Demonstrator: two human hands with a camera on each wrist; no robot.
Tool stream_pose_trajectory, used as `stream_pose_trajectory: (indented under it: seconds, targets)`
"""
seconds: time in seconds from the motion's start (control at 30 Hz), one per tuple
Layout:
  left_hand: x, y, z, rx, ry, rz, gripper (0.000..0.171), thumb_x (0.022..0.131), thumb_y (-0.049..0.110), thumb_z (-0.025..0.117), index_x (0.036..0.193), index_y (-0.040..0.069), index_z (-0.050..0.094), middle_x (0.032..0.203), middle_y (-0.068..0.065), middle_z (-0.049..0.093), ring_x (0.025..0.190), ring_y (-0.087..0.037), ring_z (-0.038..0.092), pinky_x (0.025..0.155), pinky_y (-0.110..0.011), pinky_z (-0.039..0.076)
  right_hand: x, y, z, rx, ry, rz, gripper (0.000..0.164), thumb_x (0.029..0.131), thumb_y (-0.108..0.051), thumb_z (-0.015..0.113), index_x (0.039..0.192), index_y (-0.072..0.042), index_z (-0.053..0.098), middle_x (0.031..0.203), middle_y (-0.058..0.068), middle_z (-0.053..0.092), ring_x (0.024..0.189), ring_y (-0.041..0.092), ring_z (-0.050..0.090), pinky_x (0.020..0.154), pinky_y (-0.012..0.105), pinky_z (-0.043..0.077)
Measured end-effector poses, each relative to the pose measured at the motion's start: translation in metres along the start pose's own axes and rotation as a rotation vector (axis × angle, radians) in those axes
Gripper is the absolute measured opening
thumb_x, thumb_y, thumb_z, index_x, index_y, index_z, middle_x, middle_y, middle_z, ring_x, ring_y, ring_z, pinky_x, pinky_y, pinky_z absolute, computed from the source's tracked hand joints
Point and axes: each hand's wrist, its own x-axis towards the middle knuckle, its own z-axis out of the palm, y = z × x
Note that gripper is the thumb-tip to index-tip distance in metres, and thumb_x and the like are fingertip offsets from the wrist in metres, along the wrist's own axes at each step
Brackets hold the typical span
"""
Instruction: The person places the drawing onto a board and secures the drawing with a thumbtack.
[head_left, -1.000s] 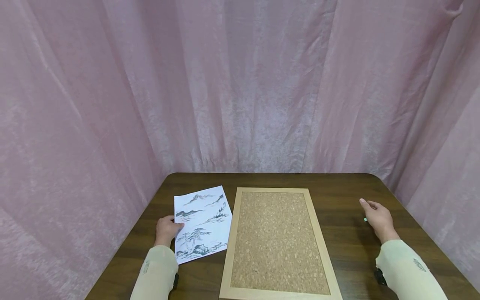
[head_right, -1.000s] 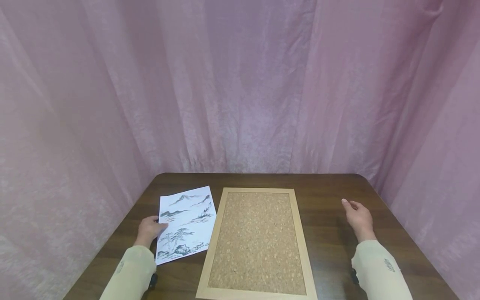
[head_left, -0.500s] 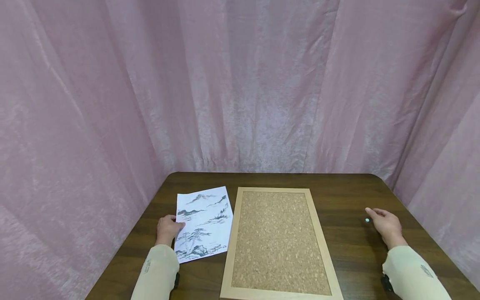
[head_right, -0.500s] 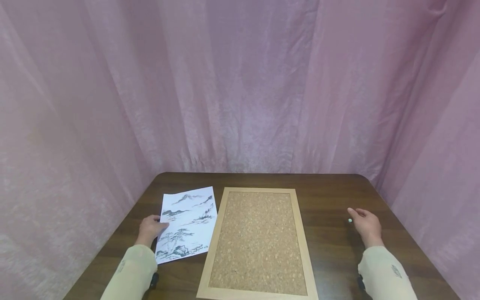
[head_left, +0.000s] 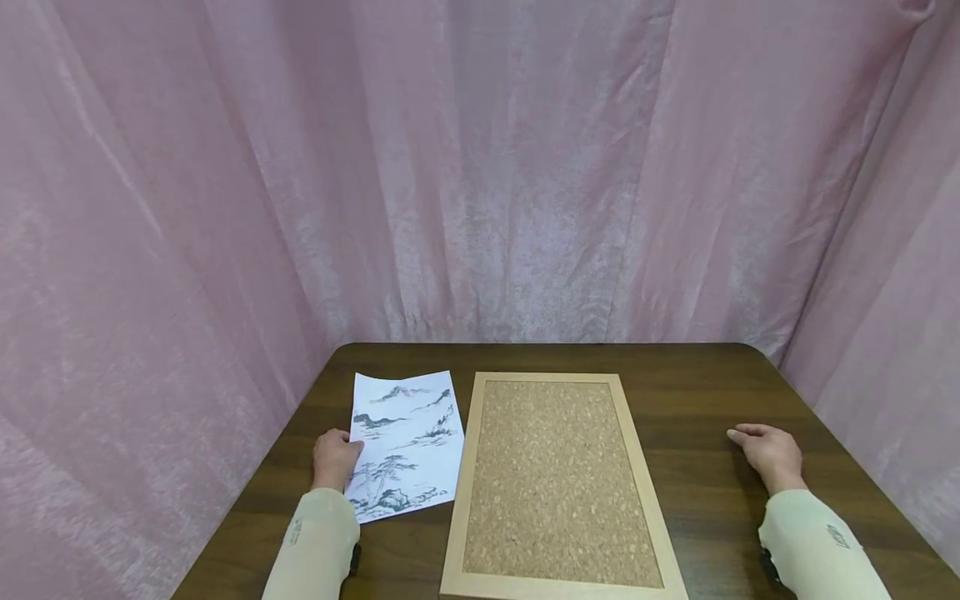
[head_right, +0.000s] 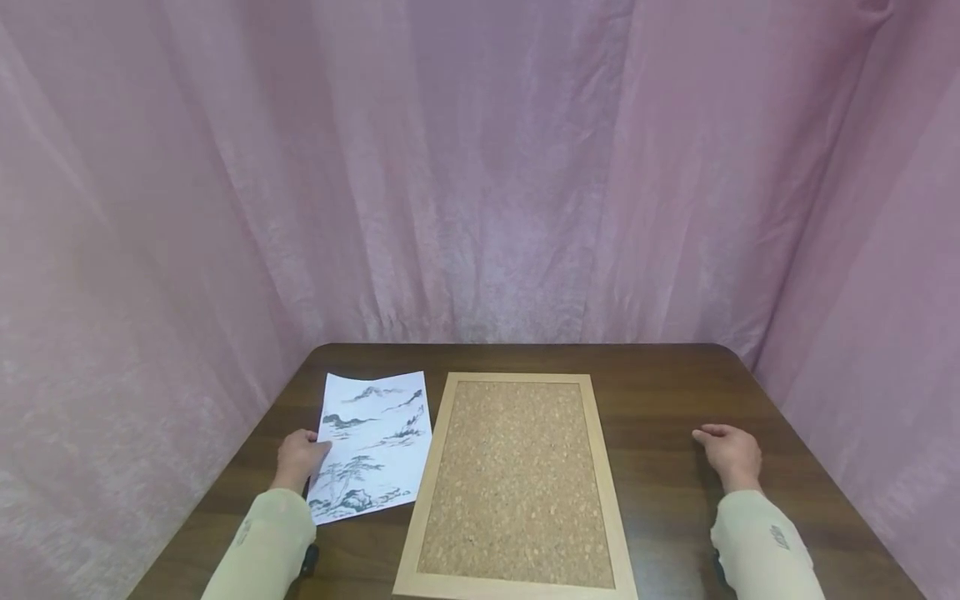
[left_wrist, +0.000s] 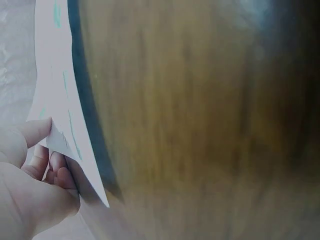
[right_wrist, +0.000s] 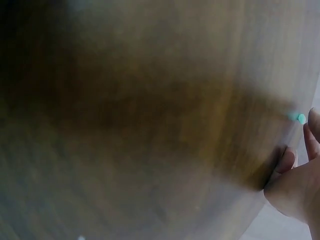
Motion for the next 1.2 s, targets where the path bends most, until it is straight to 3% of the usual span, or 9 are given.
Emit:
stream_pose_trajectory:
  seconds: [0.2, 0.43, 0.67, 0.93, 1.2]
  targets:
    - [0.002, -0.002, -0.002, -0.032, 0.027, -0.019, 0.031, 0.088, 0.013, 0.051, 0.103, -0.012, 0.056, 0.105, -0.031, 0.054, 0.100, -0.045, 0.047, 0.088, -0.051, 0.035, -0.001, -0.002, 0.000, -0.038, 0.037, -0.013, 0.038, 0.088, -0.032, 0.057, 0.105, 0.001, 0.065, 0.121, 0.028, 0.049, 0.107, 0.048, 0.041, 0.088, 0.051, 0.030]
    - [0.006, -0.009, -0.007, -0.084, 0.021, -0.056, 0.034, 0.088, 0.017, 0.052, 0.106, -0.011, 0.056, 0.107, -0.030, 0.055, 0.100, -0.045, 0.047, 0.088, -0.051, 0.036, -0.002, -0.006, -0.001, -0.089, 0.049, -0.055, 0.033, 0.088, -0.027, 0.057, 0.099, 0.003, 0.066, 0.114, 0.027, 0.054, 0.102, 0.048, 0.044, 0.085, 0.051, 0.031]
    - [0.009, -0.012, -0.016, -0.283, -0.068, -0.145, 0.043, 0.091, 0.022, 0.051, 0.119, -0.010, 0.050, 0.119, -0.030, 0.047, 0.111, -0.043, 0.042, 0.092, -0.051, 0.034, 0.000, -0.006, 0.000, -0.103, 0.054, -0.054, 0.030, 0.088, -0.024, 0.057, 0.097, 0.002, 0.067, 0.113, 0.027, 0.055, 0.101, 0.048, 0.045, 0.083, 0.051, 0.032]
    - [0.021, -0.023, -0.016, -0.531, -0.141, -0.184, 0.052, 0.091, 0.023, 0.053, 0.127, -0.012, 0.039, 0.129, -0.028, 0.038, 0.121, -0.040, 0.033, 0.101, -0.050, 0.025, 0.001, -0.005, 0.000, -0.108, 0.050, -0.040, 0.027, 0.088, -0.023, 0.056, 0.095, 0.001, 0.068, 0.111, 0.025, 0.057, 0.102, 0.047, 0.045, 0.084, 0.052, 0.031]
    - [0.027, -0.020, -0.024, -0.626, -0.186, -0.249, 0.067, 0.091, 0.031, 0.054, 0.138, -0.008, 0.026, 0.143, -0.025, 0.022, 0.132, -0.040, 0.013, 0.104, -0.053, 0.011, -0.001, -0.004, 0.001, -0.110, 0.033, -0.037, 0.029, 0.089, -0.024, 0.055, 0.096, 0.001, 0.068, 0.114, 0.027, 0.054, 0.103, 0.048, 0.043, 0.085, 0.053, 0.030]
